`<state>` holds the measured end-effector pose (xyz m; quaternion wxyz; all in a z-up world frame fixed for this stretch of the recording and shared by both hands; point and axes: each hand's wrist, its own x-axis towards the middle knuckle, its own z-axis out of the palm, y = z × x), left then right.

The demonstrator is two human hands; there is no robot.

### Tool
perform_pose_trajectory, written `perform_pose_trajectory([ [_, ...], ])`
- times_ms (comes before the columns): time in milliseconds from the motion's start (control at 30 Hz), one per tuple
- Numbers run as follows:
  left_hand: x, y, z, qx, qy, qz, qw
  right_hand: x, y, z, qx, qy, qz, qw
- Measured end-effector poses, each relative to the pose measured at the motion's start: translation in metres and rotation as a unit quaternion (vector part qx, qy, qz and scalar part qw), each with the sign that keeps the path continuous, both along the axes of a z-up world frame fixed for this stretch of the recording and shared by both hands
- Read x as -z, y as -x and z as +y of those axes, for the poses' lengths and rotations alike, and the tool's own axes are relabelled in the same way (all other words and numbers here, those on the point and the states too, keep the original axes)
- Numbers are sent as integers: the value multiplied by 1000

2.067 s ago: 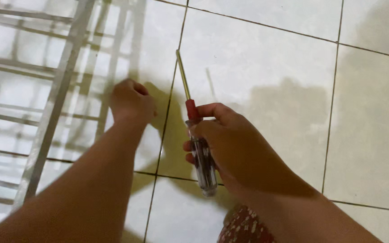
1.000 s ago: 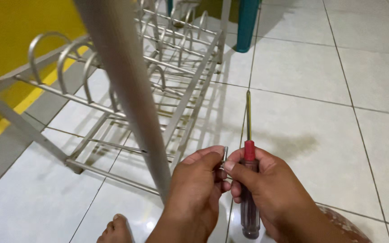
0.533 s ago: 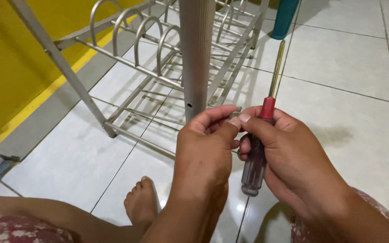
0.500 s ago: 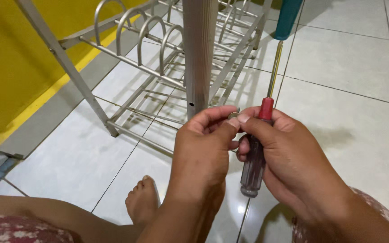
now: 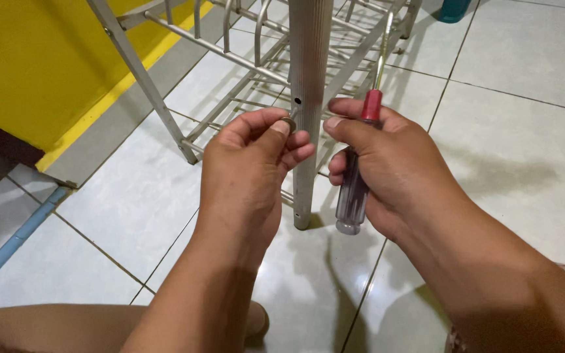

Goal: The person assembles a metal dish rack by inserting and tightening screws into the frame using a screwdriver. They align the rack components, secure joints, and adjust parts to ensure stability.

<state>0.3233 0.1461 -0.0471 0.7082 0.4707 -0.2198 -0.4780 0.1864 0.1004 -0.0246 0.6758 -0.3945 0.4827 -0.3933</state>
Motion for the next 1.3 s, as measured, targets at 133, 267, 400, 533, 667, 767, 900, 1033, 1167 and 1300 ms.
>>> perform_pose_trajectory([
  [133,-2,-5,-4,14,12,1,1000,2,-5,-8,-35,6,14,999],
  [267,-4,-10,-14,27,11,5,1000,-2,-11,-28,-77,3,19,997],
  [400,8,-15,-11,43,13,-6,999,5,-13,-38,-94,9,11,995],
  [533,5,-10,-20,43,3,-24,999,5,-14,-40,-78,9,20,997],
  [667,6,-5,-28,7,9,-20,1000,7,-16,-39,-75,18,-12,997],
  [767,4,-7,-35,6,11,-58,998,5,-15,-39,-70,10,5,998],
  [900,6,-13,-36,12,-7,-120,993,10,-17,-37,-58,20,1,998],
  [1033,3,-13,-36,21,16,-210,977,10,-20,-37,-54,29,2,998],
  [1167,0,2,-31,-51,-7,-243,969,9,-20,-34,-53,36,20,998],
  [1300,-4,9,-29,-92,-48,-307,946,10,-18,-32,-62,49,10,997],
])
